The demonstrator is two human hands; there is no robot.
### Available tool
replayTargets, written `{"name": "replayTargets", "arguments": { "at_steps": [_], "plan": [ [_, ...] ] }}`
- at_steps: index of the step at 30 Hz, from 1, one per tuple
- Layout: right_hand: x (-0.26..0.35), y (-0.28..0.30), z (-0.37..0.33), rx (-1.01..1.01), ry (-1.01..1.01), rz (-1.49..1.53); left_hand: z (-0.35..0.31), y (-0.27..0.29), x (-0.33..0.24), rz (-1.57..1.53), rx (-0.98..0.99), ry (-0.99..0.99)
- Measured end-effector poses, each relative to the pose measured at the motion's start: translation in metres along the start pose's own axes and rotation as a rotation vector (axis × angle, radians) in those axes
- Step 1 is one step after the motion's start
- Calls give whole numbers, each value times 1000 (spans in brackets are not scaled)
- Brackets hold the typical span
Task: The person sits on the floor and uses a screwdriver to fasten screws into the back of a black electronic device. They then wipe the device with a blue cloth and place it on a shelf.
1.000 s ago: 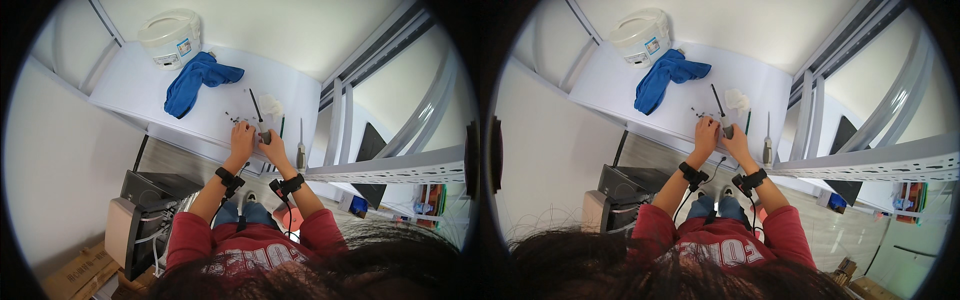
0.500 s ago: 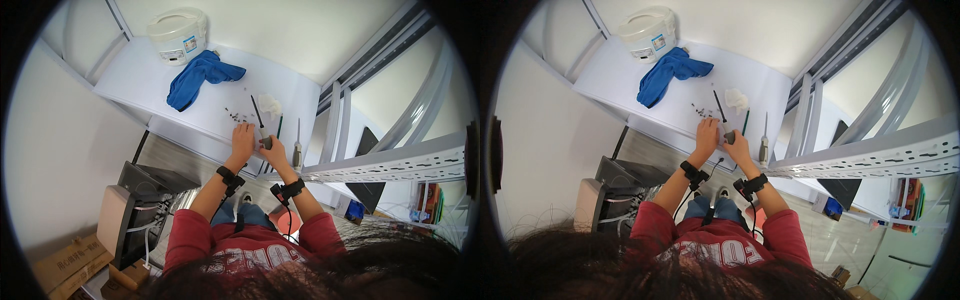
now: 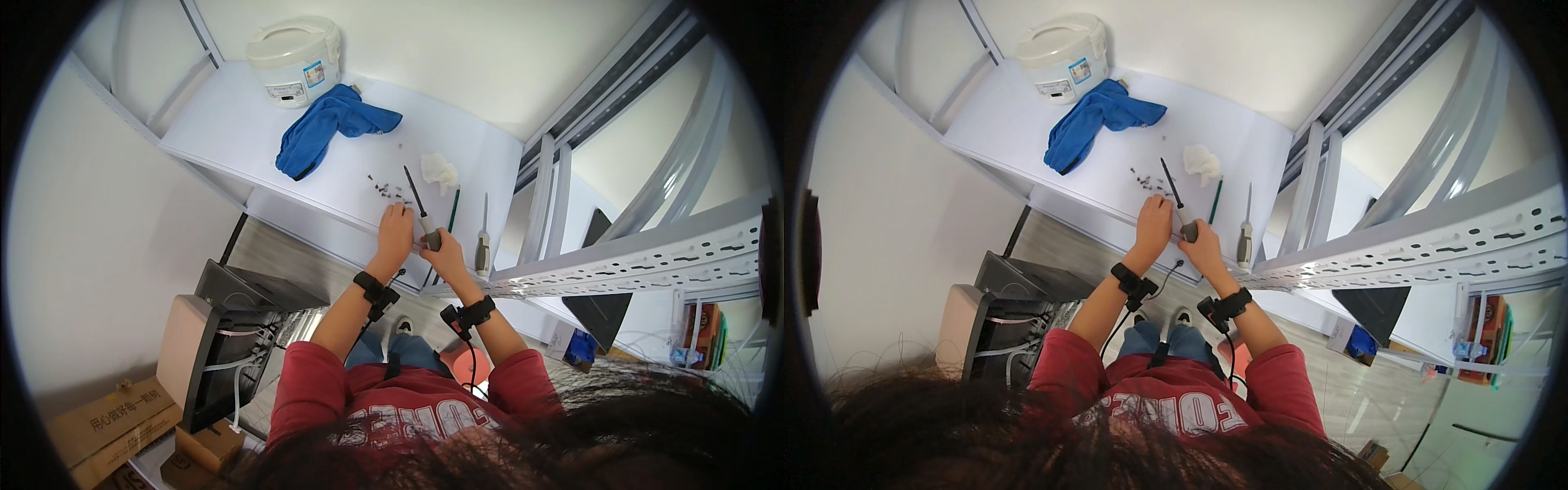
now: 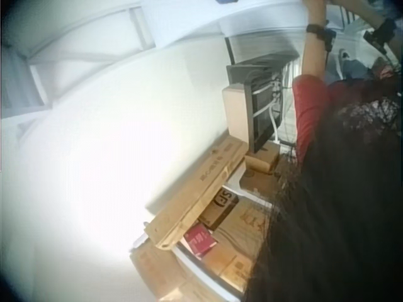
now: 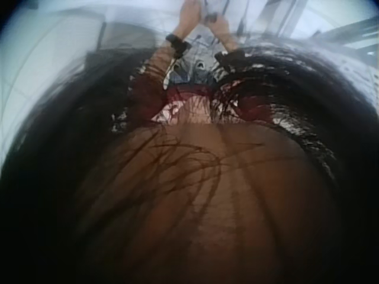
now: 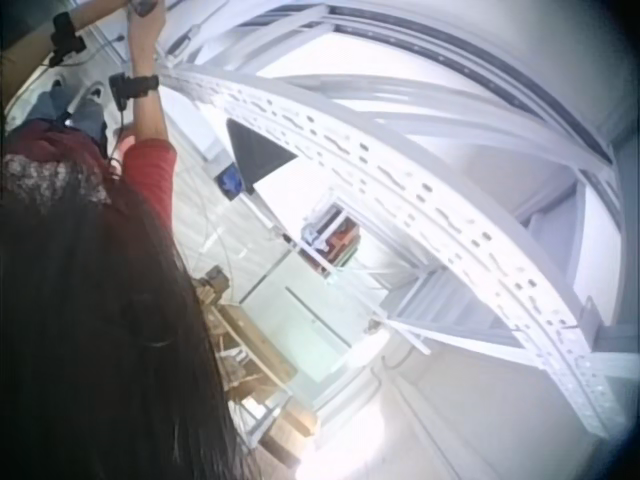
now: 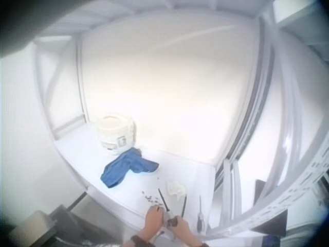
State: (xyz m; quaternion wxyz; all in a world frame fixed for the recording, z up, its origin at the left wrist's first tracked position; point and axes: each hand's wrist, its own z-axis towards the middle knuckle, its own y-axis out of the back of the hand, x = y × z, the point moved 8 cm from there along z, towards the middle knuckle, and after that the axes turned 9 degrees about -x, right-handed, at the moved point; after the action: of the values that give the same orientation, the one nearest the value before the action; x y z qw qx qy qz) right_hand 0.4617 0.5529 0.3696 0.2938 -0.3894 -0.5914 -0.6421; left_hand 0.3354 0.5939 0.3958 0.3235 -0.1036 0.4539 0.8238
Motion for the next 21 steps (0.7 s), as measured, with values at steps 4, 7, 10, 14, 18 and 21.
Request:
{"name": "replayTargets", "arguments": {
  "at_steps": [4, 7, 10, 14, 18, 21],
  "plan": [
    [0, 1, -1, -12, -4, 93, 0, 0, -3, 62, 9, -24],
    [2, 3, -3, -16, -1, 98, 1, 7, -4, 35, -82, -28],
    [3, 5, -6, -18, 13, 46, 6, 12, 1, -2, -58, 79],
    [12, 6, -12, 57, 1, -8, 16, 36, 2, -14, 5, 15],
    [19, 2, -16, 98, 17, 1, 23, 63, 23, -78, -96, 80],
    [23, -1, -20, 115, 14, 5, 24, 75, 46, -199, -148, 219]
  ]
}}
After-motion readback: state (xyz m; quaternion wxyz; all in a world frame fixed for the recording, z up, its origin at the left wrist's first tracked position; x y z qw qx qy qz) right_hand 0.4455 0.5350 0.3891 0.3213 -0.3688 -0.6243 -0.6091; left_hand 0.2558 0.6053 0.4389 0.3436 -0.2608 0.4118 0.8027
